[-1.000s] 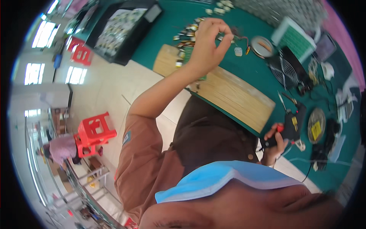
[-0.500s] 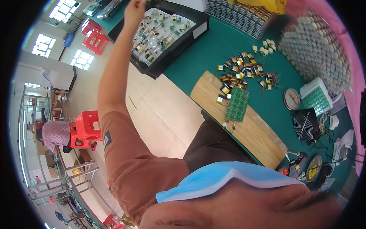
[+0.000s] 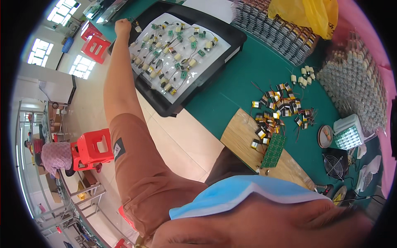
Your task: Soldering small electronic components and battery wires to printed circuit boards at a workbench.
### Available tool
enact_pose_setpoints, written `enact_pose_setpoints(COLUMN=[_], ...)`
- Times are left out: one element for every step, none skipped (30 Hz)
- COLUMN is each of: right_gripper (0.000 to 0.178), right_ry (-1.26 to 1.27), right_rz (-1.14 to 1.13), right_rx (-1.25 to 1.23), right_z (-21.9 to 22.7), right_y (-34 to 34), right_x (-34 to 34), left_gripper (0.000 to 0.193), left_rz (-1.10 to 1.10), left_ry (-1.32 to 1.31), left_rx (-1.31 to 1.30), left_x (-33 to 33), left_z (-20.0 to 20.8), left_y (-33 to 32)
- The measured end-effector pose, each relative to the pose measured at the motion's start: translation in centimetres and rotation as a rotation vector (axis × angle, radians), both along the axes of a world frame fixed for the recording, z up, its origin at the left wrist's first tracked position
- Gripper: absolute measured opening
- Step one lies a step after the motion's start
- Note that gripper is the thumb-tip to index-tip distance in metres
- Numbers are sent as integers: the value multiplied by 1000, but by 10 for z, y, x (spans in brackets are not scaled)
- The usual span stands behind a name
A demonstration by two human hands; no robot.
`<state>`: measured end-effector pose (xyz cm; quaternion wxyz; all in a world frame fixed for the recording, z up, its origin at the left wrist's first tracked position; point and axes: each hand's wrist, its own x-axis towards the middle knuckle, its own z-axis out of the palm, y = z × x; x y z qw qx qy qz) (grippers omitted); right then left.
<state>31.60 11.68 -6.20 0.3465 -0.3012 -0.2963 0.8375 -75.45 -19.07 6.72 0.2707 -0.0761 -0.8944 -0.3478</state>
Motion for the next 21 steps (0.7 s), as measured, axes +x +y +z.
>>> enact_pose_setpoints(right_gripper=[43, 44, 44, 46, 46, 46, 47, 47, 46, 46, 46, 45, 44, 44, 44, 44, 44, 44, 44, 44, 43], right_ry=[-6, -38, -73, -98, -73, -82, -127, -174, -189, -88, -99, -130, -139, -127, -103, -97, -97, -109, -129, -116, -121], right_rz=[-9, -16, -24, -27, 0, 6, -27, -69, -114, -37, -51, -67, -75, -53, -27, -30, -32, -41, -60, -45, -22], right_rx=[4, 5, 8, 14, -15, -30, -15, 12, 39, -29, -26, -20, -27, -43, -58, -54, -53, -41, -24, -36, -40], right_z=[1, 4, 6, 4, -4, -5, 4, 16, 21, -9, -7, 4, 9, 5, -1, -1, 1, 10, 21, 18, 15], right_y=[-1, -2, -3, -1, 7, 10, 3, -9, -16, 11, 8, 0, -4, 1, 8, 7, 6, -1, -9, -4, 0], right_x=[0, 0, 0, -1, -4, -5, -7, -8, -9, -6, -7, -10, -9, -10, -10, -11, -13, -16, -18, -19, -21], left_gripper=[28, 29, 29, 29, 29, 30, 30, 29, 32, 29, 29, 28, 27, 33, 33, 39, 48, 48, 49, 50, 50], left_rz=[-9, 3, 13, 23, 32, 19, -18, 76, 190, 274, 257, 152, 57, 124, 159, 194, 230, 198, 257, 384, 409], left_ry=[-6, -55, -106, -102, -69, -56, -81, -166, -243, -285, -293, -441, -562, -662, -655, -705, -752, -763, -845, -897, -856], left_rx=[4, 29, 55, 45, -165, -360, -343, -197, -64, -496, -496, -701, -914, -802, -812, -694, -574, -570, -521, -476, -379], left_x=[-9, -19, -29, -50, -74, -92, -97, -95, -93, -126, -133, -138, -139, -145, -146, -144, -138, -127, -107, -95, -90], left_z=[-9, -20, -33, -38, -22, -20, -53, -103, -136, -72, -82, -110, -114, -101, -85, -84, -80, -92, -109, -93, -80], left_y=[7, 17, 28, 14, -22, -33, -4, 33, 56, -49, -43, -29, -19, -41, -64, -52, -40, -10, 24, 10, -13])
